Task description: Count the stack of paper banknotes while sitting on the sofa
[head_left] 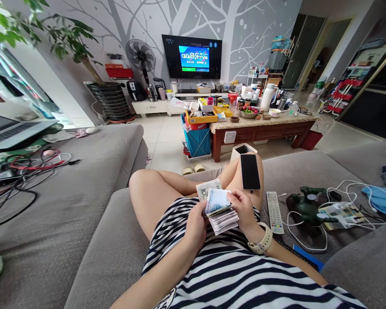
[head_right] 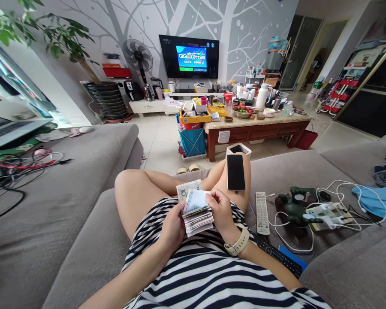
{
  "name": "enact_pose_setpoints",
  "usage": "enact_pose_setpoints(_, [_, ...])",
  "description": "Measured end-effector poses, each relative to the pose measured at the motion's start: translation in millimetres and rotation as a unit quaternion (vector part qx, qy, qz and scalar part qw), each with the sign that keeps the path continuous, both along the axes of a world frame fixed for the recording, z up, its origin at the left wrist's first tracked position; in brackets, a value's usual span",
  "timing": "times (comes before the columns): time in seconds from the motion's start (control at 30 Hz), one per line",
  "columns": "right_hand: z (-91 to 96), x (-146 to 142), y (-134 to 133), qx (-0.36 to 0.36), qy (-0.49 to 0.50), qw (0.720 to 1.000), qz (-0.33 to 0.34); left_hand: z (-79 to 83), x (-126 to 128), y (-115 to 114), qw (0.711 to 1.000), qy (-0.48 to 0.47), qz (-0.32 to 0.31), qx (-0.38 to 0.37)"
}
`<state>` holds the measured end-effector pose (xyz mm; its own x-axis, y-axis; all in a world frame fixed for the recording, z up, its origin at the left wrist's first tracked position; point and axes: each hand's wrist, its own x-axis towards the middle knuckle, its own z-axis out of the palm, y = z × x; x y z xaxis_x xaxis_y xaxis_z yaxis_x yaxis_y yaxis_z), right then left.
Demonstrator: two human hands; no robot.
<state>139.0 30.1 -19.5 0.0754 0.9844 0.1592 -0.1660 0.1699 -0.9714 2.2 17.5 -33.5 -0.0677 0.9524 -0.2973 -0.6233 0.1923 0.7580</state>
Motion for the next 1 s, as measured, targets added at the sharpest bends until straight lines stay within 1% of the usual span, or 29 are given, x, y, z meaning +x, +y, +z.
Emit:
enact_pose_setpoints(0.17, [2.6, -0.3, -2.4, 0.001, 0.013, 1.0, 0.008, 0.0, 0.9, 0.3, 1.0, -0.014, -0.011, 0.01])
enact_pose_setpoints(0.37, [4.6, -1.6, -4.5, 0.009, 0.036, 0.999, 0.012, -1.0, 0.6, 0.4, 1.0, -0.013, -0.005, -0.005])
enact_pose_setpoints(1.0, [-0.4, -1.6, -4.1, 0.009, 0.065, 0.998, 0.023, -2.3, -0.2, 1.8, 1.0, -0.022, -0.011, -0.006])
